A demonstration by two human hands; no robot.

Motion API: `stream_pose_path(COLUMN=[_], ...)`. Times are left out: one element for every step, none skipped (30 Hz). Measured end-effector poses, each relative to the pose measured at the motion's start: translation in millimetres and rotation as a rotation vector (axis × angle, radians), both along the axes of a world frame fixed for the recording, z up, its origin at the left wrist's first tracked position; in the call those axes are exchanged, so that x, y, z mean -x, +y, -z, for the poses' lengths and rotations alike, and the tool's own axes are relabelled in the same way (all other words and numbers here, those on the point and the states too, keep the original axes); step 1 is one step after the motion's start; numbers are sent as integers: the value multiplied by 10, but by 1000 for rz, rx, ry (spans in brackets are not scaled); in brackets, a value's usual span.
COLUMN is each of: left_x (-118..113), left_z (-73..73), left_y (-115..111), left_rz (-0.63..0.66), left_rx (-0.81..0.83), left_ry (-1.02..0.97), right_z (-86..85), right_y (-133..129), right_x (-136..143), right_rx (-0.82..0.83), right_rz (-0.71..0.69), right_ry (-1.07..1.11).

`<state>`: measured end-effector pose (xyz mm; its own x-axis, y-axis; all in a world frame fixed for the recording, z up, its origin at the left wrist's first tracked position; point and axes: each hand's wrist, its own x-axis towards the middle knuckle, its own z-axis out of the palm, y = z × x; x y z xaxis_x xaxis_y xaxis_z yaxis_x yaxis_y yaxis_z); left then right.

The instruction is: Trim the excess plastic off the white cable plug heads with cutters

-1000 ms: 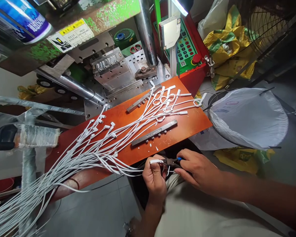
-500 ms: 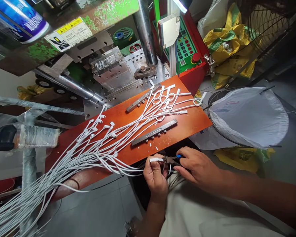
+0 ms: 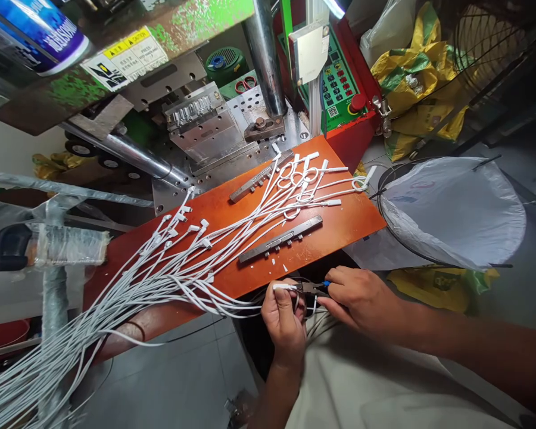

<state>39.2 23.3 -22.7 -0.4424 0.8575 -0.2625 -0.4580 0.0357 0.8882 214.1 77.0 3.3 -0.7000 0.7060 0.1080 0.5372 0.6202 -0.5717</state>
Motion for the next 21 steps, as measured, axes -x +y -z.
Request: stream_pose_path(left_x=[2, 5, 9, 12, 15, 18, 19, 21, 24, 30, 39, 51, 67, 85, 104, 122, 140, 156, 170, 183, 196], left_z=[-16, -35, -55, -76, -97, -117, -137, -156, -174, -191, -209, -227, -245, -262, -278, -293, -304, -313, -319, -324, -328], left_y=[5, 8, 11, 13, 14, 15, 15, 16, 17, 20, 24, 30, 37, 45, 55, 64, 73, 81, 87, 90, 90], left_rz=[5, 15, 28, 42, 50, 49, 39, 30, 25, 29, 43, 64, 92, 122, 154, 184, 213, 234, 252, 270, 294], left_rx=[3, 9, 18, 30, 46, 66, 91, 116, 142, 167, 187, 204, 222, 243, 265, 287, 309, 327, 338, 344, 347], left_ry=[-9, -23, -41, -59, -75, -83, -81, -71, -58, -47, -42, -45, -57, -77, -105, -138, -174, -212, -248, -282, -313], right_z=[-24, -52, -84, -116, -148, -176, -199, -214, -223, -224, -218, -207, -192, -174, -156, -137, -120, -105, -93, -82, -74], right_y=[26, 56, 86, 116, 144, 168, 188, 203, 215, 222, 227, 228, 226, 222, 215, 206, 196, 187, 179, 174, 171], right_x=[-11, -23, -33, -43, -52, -59, -66, -73, -80, -87, -92, -96, -99, -98, -96, -93, -89, -86, -85, -87, -93], right_rx=[58, 127, 199, 265, 323, 371, 413, 458, 509, 560, 604, 638, 657, 663, 656, 643, 627, 611, 598, 588, 577], right_rz=[-22, -44, -63, -76, -82, -83, -78, -74, -74, -75, -79, -83, -86, -87, -87, -85, -86, -87, -89, -94, -96], right_ry=[13, 21, 26, 29, 33, 39, 51, 69, 90, 112, 135, 157, 175, 190, 204, 219, 234, 249, 263, 275, 283])
